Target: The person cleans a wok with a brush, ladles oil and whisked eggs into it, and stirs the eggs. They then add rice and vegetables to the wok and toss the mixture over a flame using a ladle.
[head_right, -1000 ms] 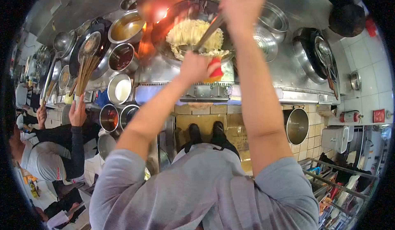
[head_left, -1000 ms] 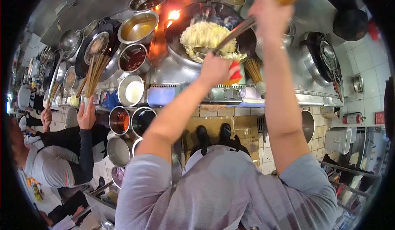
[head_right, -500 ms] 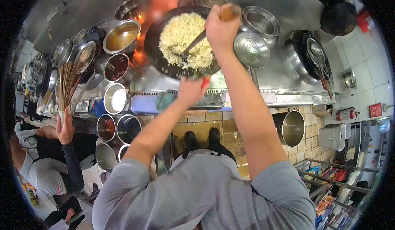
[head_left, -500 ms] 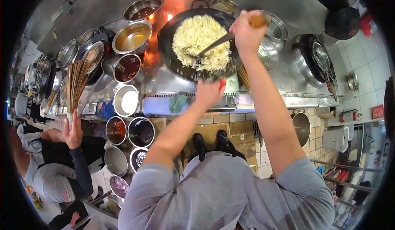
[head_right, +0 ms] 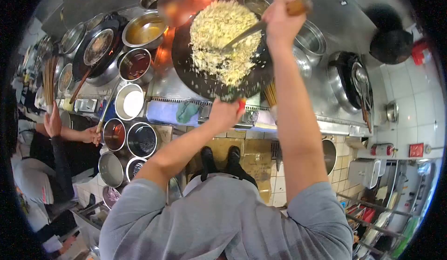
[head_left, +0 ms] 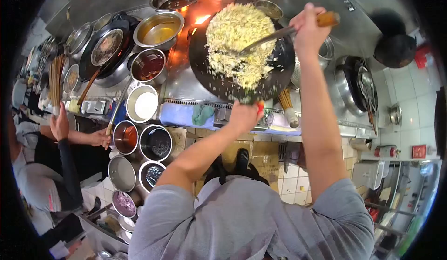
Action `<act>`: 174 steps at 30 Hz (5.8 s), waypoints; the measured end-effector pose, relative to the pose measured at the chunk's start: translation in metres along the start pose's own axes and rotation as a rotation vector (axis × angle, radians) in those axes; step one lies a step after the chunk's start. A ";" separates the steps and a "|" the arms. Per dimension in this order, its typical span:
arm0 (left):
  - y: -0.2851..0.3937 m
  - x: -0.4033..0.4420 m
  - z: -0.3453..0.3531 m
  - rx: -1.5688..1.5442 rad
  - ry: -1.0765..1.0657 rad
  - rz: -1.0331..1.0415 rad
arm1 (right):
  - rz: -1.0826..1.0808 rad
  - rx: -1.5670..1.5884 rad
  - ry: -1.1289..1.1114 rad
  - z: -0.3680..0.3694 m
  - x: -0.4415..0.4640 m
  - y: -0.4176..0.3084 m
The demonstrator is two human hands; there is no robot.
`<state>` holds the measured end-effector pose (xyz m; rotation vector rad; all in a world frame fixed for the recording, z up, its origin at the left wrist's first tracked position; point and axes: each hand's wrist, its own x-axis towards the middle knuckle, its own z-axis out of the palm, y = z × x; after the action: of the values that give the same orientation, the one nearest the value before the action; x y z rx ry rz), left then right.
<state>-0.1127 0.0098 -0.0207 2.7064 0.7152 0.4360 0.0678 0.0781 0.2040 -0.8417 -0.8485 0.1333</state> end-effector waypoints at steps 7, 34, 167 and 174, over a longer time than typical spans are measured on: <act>-0.036 0.051 -0.038 -0.088 0.223 0.056 | 0.097 0.032 -0.071 0.059 0.106 -0.086; -0.065 0.080 -0.012 0.036 0.027 -0.032 | -0.208 -0.168 -0.407 -0.005 0.019 0.108; -0.061 0.078 -0.011 -0.016 0.043 -0.110 | 0.153 0.032 -0.215 -0.021 -0.018 -0.007; -0.082 0.077 -0.016 -0.197 -0.035 -0.042 | 0.071 -0.030 -0.017 -0.043 0.127 0.043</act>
<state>-0.0892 0.1207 -0.0199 2.5049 0.6800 0.4237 0.1930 0.1346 0.2359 -0.8998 -0.8382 0.1905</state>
